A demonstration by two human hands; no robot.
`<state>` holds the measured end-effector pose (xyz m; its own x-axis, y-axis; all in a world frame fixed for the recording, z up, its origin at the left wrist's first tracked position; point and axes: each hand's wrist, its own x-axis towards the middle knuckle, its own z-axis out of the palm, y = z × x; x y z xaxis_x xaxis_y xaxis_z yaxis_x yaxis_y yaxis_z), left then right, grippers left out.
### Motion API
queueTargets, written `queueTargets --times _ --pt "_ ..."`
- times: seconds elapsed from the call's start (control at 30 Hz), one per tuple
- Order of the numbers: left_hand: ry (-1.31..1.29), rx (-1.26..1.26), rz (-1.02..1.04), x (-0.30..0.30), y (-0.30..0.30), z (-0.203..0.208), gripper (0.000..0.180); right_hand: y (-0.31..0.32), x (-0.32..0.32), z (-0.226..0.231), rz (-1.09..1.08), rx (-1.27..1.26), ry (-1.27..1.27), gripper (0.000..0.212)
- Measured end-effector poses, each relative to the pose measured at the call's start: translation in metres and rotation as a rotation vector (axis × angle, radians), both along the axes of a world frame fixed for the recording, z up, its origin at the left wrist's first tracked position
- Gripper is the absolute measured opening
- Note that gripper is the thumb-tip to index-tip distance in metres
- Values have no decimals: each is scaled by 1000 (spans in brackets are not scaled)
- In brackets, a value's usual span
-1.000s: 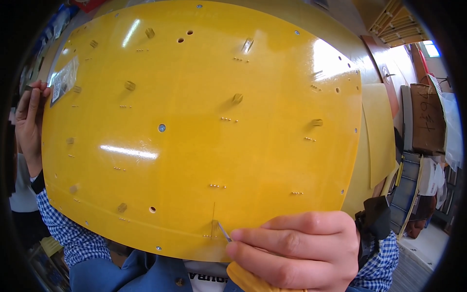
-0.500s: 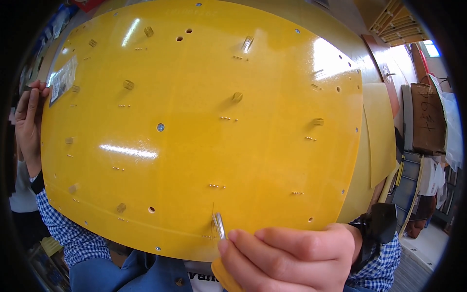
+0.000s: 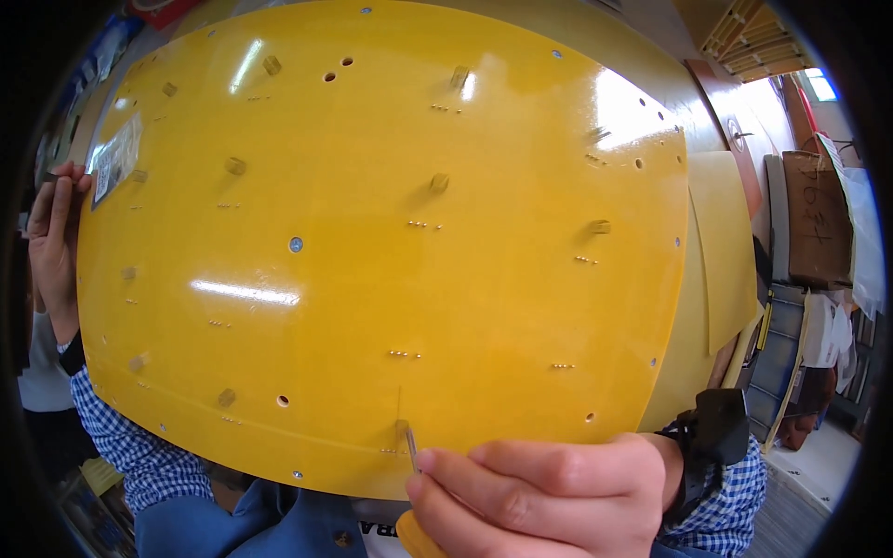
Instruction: The person picks up a small bag of pins and removes a pin to insert it into a hole in a yellow board. They repeat this process, placing pins into different holes on the board one at a time by hand.
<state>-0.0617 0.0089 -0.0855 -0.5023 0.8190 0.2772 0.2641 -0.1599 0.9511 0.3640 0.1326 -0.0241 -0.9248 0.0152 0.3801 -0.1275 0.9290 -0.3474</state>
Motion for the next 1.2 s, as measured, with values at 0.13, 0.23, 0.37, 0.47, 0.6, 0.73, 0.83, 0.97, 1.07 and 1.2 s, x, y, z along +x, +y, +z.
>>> queueTargets --times 0.13,0.23,0.37,0.47,0.6,0.73,0.83,0.97,1.07,1.2 --pt "19 6 -32 1 1 3 30 -4 2 -2 -4 19 42 6" --pt "7 0 -35 1 1 4 30 -5 2 0 -15 80 39 7" --pt "-27 -6 5 0 -3 1 30 -10 -2 -1 -66 141 51 8" --pt "-28 -13 -16 1 -2 2 30 -11 -1 -5 -47 209 92 9" --pt "5 6 -23 1 2 3 30 -9 -1 8 -75 130 -55 11" --pt "29 -7 -39 -2 -1 4 31 -8 3 9 -103 -172 8 7" --pt "9 -19 3 -6 -2 -4 32 -6 1 8 -111 -179 -45 7" --pt "3 -27 23 -7 -6 -1 32 -6 1 -4 -72 -97 79 9" --pt "62 -81 132 -6 -4 -1 32 -5 -2 -7 -62 -40 232 14" --pt "29 -43 76 -13 -5 -2 32 4 -4 -4 46 82 263 15"
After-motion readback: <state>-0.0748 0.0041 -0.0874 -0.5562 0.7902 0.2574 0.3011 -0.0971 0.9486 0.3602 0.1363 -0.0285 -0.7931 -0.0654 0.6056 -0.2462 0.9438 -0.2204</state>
